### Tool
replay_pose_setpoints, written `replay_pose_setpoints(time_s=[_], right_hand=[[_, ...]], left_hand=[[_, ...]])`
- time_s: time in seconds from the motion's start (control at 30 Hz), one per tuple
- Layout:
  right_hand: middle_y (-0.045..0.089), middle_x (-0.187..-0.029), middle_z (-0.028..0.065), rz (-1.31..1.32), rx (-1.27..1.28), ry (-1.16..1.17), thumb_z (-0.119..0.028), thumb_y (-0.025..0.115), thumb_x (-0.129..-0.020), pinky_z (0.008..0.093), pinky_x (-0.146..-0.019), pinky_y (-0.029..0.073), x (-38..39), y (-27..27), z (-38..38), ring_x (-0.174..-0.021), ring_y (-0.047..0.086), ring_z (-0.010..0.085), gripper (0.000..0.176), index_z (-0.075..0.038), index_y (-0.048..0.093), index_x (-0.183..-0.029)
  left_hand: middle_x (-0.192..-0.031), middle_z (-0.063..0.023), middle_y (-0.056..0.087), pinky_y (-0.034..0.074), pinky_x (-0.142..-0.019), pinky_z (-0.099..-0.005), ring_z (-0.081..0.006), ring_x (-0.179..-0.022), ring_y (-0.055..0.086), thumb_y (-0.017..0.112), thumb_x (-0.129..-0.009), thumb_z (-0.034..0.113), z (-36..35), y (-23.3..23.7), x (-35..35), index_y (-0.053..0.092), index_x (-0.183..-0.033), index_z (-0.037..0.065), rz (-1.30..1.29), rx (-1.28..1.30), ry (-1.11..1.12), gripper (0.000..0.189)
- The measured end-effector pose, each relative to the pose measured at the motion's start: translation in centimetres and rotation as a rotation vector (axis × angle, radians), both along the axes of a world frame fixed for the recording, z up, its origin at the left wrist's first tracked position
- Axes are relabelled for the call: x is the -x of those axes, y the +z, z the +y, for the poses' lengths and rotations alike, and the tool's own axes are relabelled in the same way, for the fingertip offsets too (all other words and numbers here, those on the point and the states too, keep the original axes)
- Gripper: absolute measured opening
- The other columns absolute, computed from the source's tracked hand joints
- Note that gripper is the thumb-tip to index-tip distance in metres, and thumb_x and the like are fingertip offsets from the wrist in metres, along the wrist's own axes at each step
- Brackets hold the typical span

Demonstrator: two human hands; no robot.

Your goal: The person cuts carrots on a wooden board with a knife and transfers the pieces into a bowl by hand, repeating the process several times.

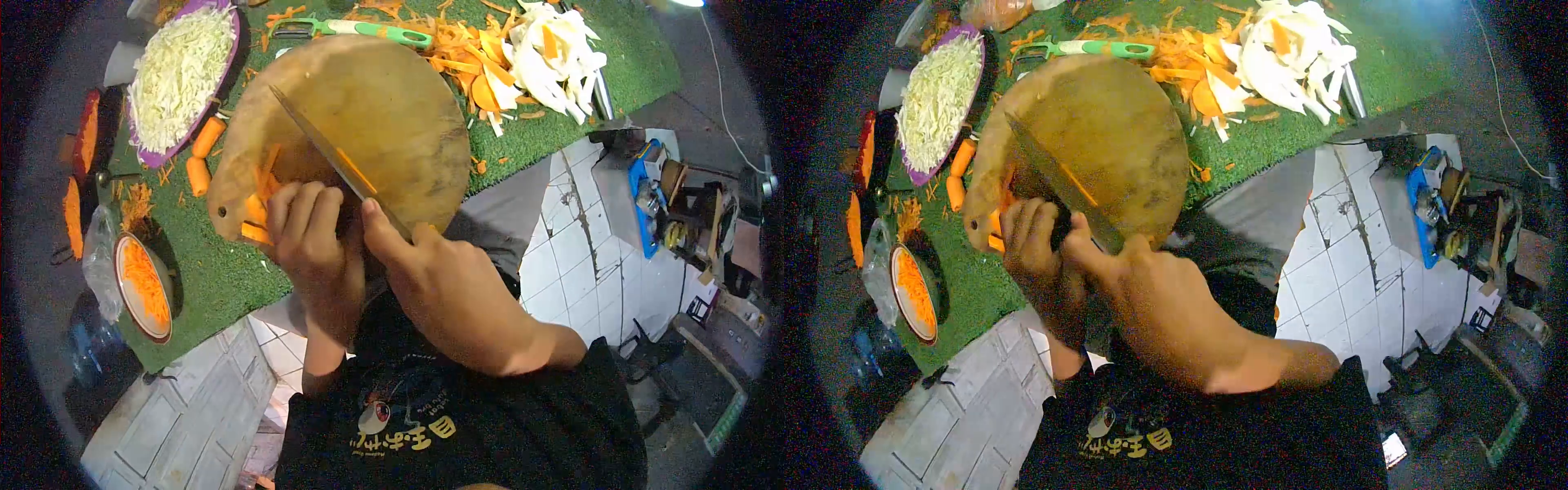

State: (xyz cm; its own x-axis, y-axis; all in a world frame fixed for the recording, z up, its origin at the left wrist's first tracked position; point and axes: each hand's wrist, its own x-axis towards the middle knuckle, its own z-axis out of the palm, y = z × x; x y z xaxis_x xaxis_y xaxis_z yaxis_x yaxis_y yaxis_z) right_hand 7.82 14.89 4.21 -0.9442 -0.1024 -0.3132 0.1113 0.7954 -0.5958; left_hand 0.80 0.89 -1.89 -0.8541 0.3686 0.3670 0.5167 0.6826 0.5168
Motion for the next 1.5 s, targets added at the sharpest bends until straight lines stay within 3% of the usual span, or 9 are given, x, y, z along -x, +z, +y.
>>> replay_pose_setpoints(time_s=[0.07,0.43,0.87,1.2,1.27,1.5], right_hand=[[0.063,-0.083,0.0236,0.031,0.151,-0.049,-0.007,0.059,-0.094,0.0506,-0.057,0.057,0.5,0.0,0.2,-0.064,0.067,0.0426,0.055,-0.002,0.042,-0.146],[0.064,-0.087,0.0251,0.083,0.148,-0.029,-0.005,0.060,-0.092,0.0523,-0.061,0.056,-1.1,-0.4,0.6,-0.068,0.066,0.0453,0.058,-0.001,0.041,-0.147],[0.065,-0.089,0.0260,-0.022,0.128,0.013,-0.003,0.059,-0.091,0.0536,-0.061,0.057,-0.8,0.4,0.9,-0.072,0.068,0.0463,0.055,0.001,0.042,-0.143],[0.067,-0.081,0.0250,0.010,0.135,-0.035,-0.003,0.055,-0.093,0.0549,-0.060,0.056,1.5,-0.5,0.1,-0.069,0.068,0.0464,0.047,-0.001,0.044,-0.138],[0.067,-0.087,0.0273,0.094,0.245,-0.073,-0.001,0.055,-0.092,0.0563,-0.064,0.055,1.1,-0.8,0.4,-0.073,0.067,0.0481,0.047,-0.001,0.044,-0.138],[0.066,-0.093,0.0294,0.017,0.243,-0.054,0.000,0.056,-0.091,0.0587,-0.070,0.052,-0.2,-0.4,1.1,-0.082,0.066,0.0503,0.050,-0.001,0.042,-0.139]], left_hand=[[-0.095,-0.0152,0.062,0.044,-0.090,-0.0479,-0.0401,-0.101,0.055,0.069,-0.082,0.013,-0.1,-0.1,0.0,0.062,-0.089,0.000,-0.008,0.005,-0.004,0.017],[-0.089,-0.0153,0.061,0.048,-0.085,-0.0472,-0.0387,-0.094,0.057,0.080,-0.075,0.012,0.3,-0.2,-0.2,0.060,-0.084,0.000,0.034,-0.014,0.055,0.025],[-0.090,-0.0141,0.061,0.048,-0.083,-0.0475,-0.0384,-0.095,0.058,0.079,-0.076,0.011,0.1,-0.3,0.0,0.059,-0.082,0.000,0.008,-0.009,0.047,0.023],[-0.094,-0.0195,0.059,0.047,-0.086,-0.0488,-0.0427,-0.096,0.056,0.074,-0.078,0.008,-0.8,-0.5,0.2,0.061,-0.091,-0.002,-0.050,-0.087,-0.056,0.021],[-0.093,-0.0190,0.059,0.047,-0.086,-0.0485,-0.0423,-0.095,0.056,0.074,-0.079,0.008,-0.7,-0.2,0.1,0.061,-0.090,-0.002,-0.035,-0.082,-0.053,0.020],[-0.088,-0.0160,0.058,0.047,-0.082,-0.0476,-0.0391,-0.093,0.057,0.074,-0.083,0.010,0.3,0.4,-0.3,0.060,-0.086,0.000,-0.091,-0.082,0.032,0.017]])
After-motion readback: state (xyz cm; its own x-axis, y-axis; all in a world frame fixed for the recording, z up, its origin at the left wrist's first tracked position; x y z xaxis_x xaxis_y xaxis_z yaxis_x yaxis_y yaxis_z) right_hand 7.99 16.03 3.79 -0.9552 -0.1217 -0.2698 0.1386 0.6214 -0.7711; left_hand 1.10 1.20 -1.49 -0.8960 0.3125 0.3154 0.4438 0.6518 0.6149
